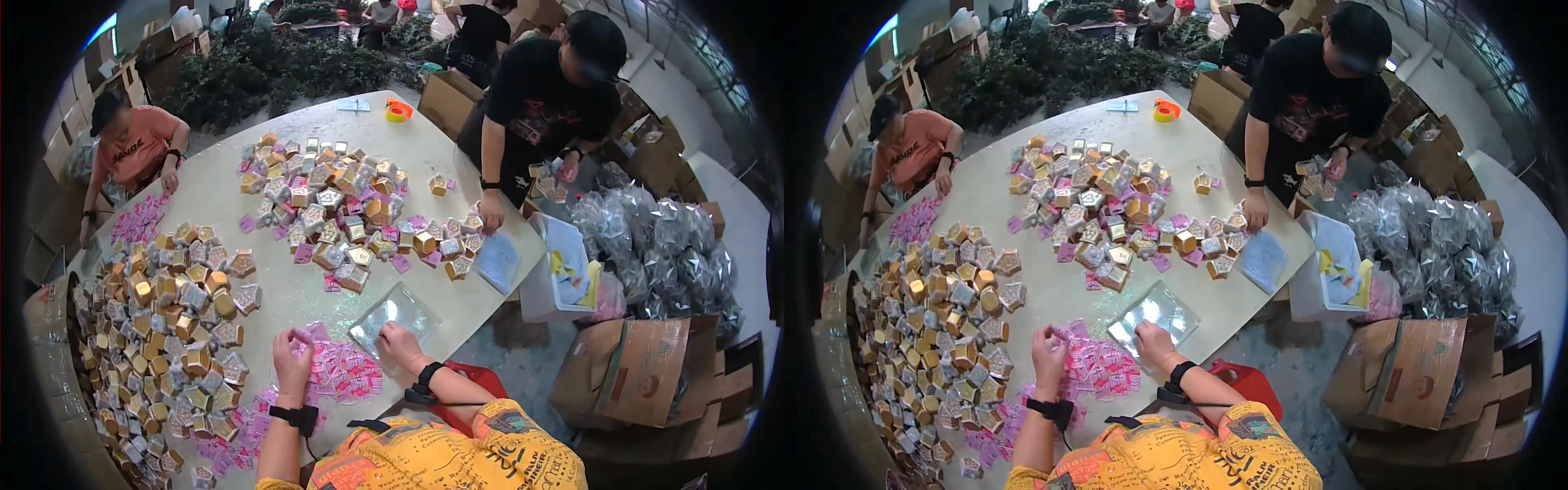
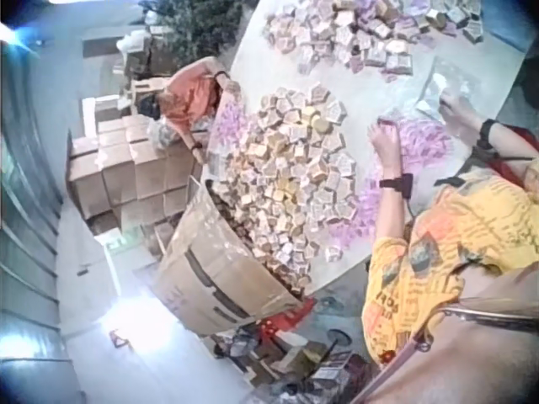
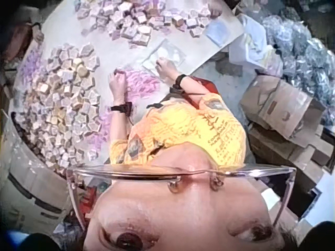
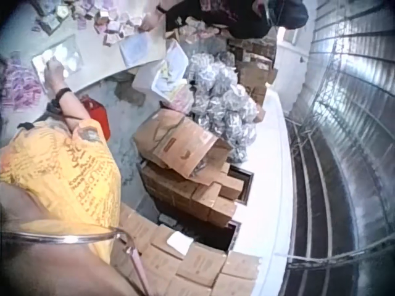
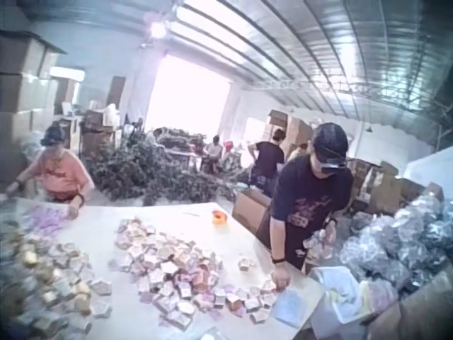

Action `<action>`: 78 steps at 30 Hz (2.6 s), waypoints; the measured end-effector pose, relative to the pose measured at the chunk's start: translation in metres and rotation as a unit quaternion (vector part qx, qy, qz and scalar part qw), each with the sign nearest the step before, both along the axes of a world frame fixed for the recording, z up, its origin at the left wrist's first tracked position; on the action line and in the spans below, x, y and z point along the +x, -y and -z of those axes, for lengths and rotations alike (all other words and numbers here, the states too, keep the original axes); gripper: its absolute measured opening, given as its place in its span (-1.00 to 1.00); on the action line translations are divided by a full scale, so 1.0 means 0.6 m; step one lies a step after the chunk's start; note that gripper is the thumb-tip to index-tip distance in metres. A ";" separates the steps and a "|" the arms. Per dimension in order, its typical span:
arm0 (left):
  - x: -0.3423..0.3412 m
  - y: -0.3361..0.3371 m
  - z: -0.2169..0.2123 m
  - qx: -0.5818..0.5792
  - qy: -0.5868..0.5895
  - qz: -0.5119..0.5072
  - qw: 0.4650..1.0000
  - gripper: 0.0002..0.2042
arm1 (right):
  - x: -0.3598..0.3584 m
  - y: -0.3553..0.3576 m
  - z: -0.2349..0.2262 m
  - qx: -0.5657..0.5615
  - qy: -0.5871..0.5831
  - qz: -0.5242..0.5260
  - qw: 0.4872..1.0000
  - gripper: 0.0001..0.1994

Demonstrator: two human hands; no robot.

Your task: The person repeatedly picks up small gold-colored items and pink packets from a table, places them into clear plastic bags, and sets the filled bags down. The process is repetitive and involves handling items one at a time.

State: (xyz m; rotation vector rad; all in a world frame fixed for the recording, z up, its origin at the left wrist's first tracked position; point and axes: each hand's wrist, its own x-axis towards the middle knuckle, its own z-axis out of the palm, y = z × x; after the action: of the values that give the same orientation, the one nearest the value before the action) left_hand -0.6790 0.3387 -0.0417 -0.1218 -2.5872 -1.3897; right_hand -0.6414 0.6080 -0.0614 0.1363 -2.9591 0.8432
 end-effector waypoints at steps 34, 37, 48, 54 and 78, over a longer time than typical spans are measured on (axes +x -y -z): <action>0.172 -0.179 -0.189 0.593 0.209 0.172 0.758 -0.64 | 0.472 -0.668 -0.126 -0.138 -0.330 0.486 0.797 -0.82; 0.271 -0.344 -0.225 0.578 0.231 0.186 0.760 -0.64 | 0.649 -0.902 -0.149 -0.129 -0.238 0.564 0.780 -0.89; 0.474 -0.613 -0.270 0.544 0.304 0.201 0.755 -0.64 | 0.845 -1.210 -0.079 -0.233 -0.099 0.590 0.766 -0.84; 0.537 -0.637 -0.248 0.561 0.323 0.149 0.748 -0.60 | 0.854 -1.242 -0.081 -0.221 -0.035 0.571 0.790 -0.86; 0.593 -0.616 -0.259 0.550 0.313 0.119 0.765 -0.54 | 0.836 -1.259 -0.078 -0.256 -0.123 0.585 0.760 -0.89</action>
State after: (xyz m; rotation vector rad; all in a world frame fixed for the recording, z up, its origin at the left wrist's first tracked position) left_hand -0.3233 0.7081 0.1137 0.2474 -1.6224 -3.2101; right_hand -0.1397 1.3634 -0.0147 -1.3240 -1.7980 1.1345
